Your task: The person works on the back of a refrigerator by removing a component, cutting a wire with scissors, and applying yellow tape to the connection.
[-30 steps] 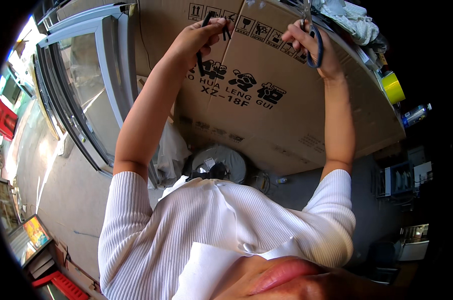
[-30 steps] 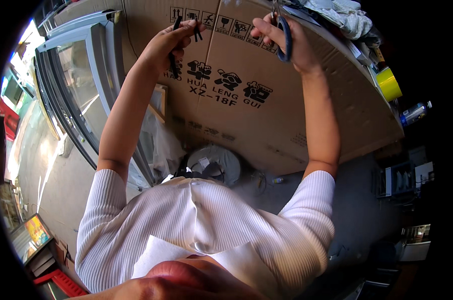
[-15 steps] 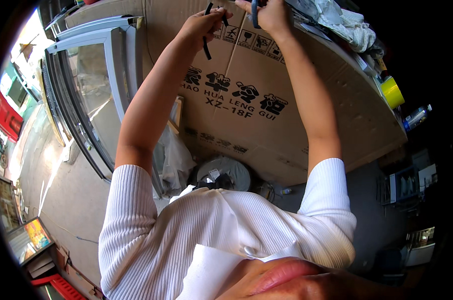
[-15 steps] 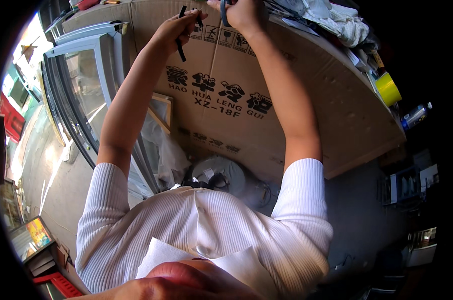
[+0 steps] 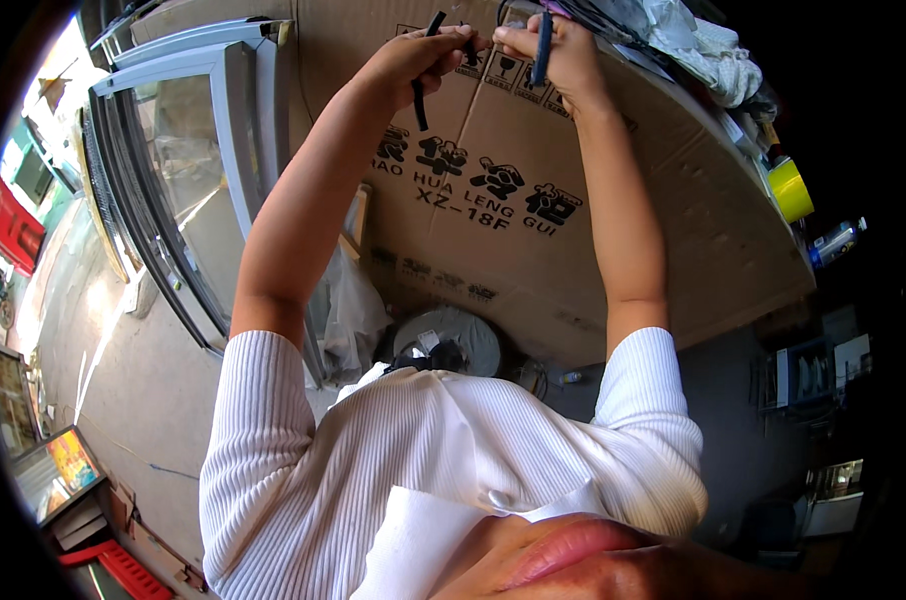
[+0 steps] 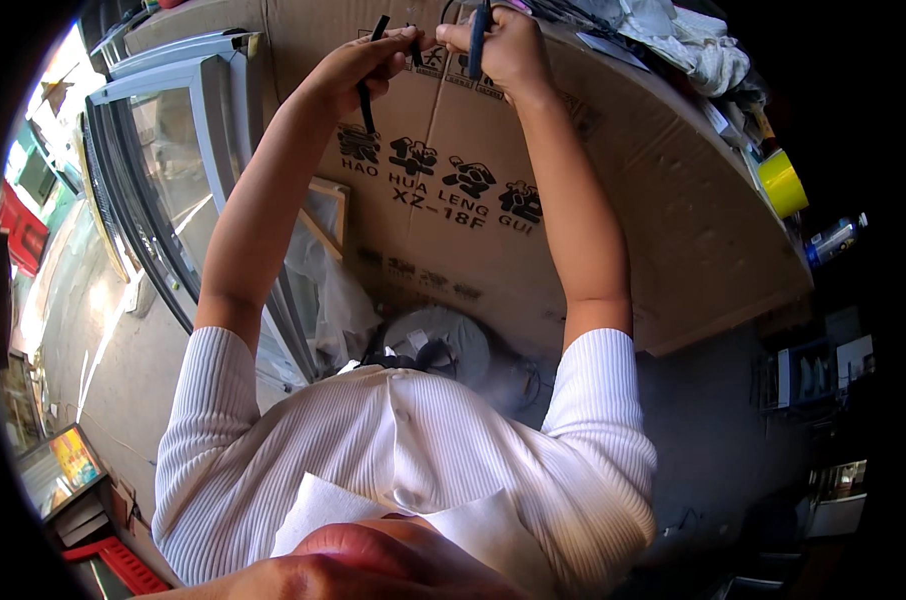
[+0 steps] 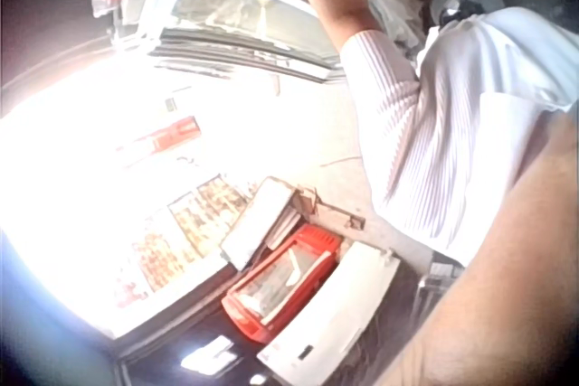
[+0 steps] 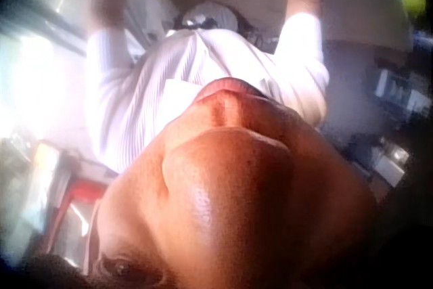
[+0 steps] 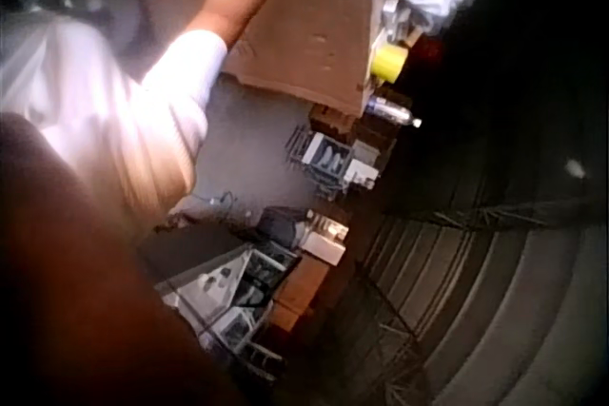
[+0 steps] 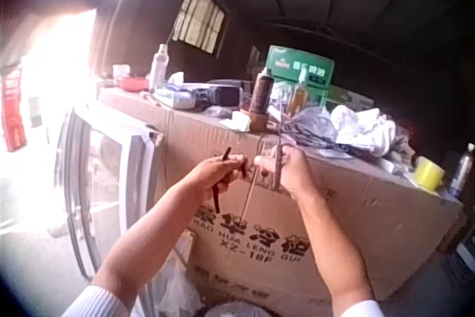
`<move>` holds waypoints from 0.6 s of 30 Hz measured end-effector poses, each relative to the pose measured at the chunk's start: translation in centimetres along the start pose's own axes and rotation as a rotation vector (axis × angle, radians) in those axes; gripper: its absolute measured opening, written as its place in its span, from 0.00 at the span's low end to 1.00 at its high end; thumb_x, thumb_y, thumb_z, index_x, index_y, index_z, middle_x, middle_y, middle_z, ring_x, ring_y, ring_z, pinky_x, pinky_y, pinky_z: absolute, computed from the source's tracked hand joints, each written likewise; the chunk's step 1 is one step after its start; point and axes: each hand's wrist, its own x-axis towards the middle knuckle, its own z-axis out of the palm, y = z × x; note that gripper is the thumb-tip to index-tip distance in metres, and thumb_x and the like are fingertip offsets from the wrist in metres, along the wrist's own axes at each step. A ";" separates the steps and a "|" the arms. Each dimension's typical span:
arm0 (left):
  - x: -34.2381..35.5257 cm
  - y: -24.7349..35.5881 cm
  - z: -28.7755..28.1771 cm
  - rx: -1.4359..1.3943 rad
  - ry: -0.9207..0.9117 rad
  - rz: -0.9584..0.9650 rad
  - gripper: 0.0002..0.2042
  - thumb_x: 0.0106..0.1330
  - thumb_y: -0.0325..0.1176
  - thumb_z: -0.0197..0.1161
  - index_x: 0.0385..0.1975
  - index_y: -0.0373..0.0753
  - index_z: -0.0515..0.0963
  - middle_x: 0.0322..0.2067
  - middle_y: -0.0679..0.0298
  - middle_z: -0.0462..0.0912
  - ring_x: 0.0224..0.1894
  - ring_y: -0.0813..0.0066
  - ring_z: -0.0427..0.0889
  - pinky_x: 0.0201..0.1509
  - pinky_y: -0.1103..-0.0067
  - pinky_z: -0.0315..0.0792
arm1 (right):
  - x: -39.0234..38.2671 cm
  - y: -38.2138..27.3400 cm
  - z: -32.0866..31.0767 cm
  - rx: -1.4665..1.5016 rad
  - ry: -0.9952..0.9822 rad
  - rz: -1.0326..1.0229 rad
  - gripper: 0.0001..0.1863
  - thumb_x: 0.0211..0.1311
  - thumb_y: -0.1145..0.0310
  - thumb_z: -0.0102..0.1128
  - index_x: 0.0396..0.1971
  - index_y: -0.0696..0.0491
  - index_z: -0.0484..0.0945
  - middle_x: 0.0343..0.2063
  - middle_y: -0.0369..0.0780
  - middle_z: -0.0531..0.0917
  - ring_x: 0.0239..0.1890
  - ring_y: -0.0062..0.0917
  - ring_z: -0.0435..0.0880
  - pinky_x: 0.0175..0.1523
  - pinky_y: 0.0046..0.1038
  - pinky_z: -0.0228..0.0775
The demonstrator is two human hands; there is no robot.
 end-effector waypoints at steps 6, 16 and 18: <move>-0.3 -1.2 2.1 -0.084 -0.099 -0.135 0.07 0.65 0.40 0.60 0.34 0.46 0.80 0.30 0.77 0.81 0.26 1.00 0.73 0.16 0.98 0.50 | -4.6 -0.3 -1.3 0.203 -0.075 0.156 0.12 0.51 0.68 0.69 0.19 0.50 0.72 0.26 0.37 0.84 0.31 0.17 0.82 0.39 0.15 0.72; -0.3 -1.6 4.1 -0.063 -0.173 -0.186 0.08 0.67 0.40 0.57 0.36 0.44 0.76 0.27 0.79 0.76 0.18 1.00 0.65 0.14 0.95 0.49 | -6.6 -0.4 -2.3 0.078 -0.048 0.179 0.13 0.49 0.67 0.71 0.20 0.49 0.71 0.21 0.32 0.79 0.28 0.15 0.79 0.36 0.15 0.68; -1.1 -0.1 4.9 -0.043 -0.081 -0.249 0.07 0.68 0.39 0.56 0.29 0.47 0.74 0.13 0.79 0.67 0.11 0.90 0.57 0.12 0.89 0.47 | -6.7 0.1 -2.3 0.061 -0.039 0.166 0.13 0.49 0.67 0.71 0.20 0.49 0.71 0.21 0.32 0.79 0.28 0.16 0.79 0.36 0.16 0.68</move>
